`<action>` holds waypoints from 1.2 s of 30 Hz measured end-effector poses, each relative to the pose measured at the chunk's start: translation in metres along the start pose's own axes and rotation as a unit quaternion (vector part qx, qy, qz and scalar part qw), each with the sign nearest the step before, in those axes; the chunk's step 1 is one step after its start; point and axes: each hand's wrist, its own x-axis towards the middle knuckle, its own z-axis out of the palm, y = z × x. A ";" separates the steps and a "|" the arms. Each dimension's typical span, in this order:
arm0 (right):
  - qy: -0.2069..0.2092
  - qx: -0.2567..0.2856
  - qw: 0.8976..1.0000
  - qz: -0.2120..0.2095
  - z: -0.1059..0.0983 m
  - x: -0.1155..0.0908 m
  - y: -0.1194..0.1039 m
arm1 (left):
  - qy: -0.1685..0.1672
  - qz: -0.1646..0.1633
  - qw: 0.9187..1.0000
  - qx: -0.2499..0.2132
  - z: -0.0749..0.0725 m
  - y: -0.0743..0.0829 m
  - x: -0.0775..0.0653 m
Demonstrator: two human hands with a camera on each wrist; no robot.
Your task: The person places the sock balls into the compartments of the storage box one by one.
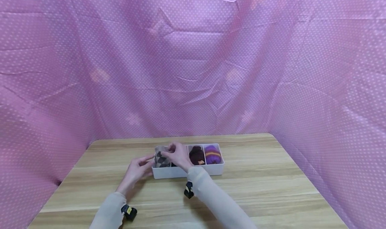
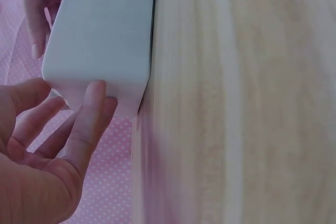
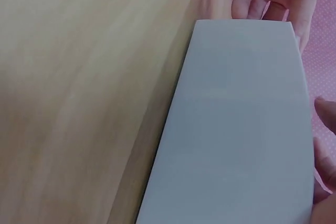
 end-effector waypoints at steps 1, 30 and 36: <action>-0.004 0.004 1.000 -0.002 0.000 0.000 0.000 | -0.001 0.001 1.000 0.002 0.000 0.000 0.000; -0.038 0.035 0.999 -0.003 -0.054 -0.005 0.022 | 0.019 0.023 0.997 0.069 0.002 0.007 0.004; -0.027 0.034 0.999 -0.016 -0.077 -0.011 0.028 | 0.027 0.019 0.997 0.070 0.002 0.011 0.006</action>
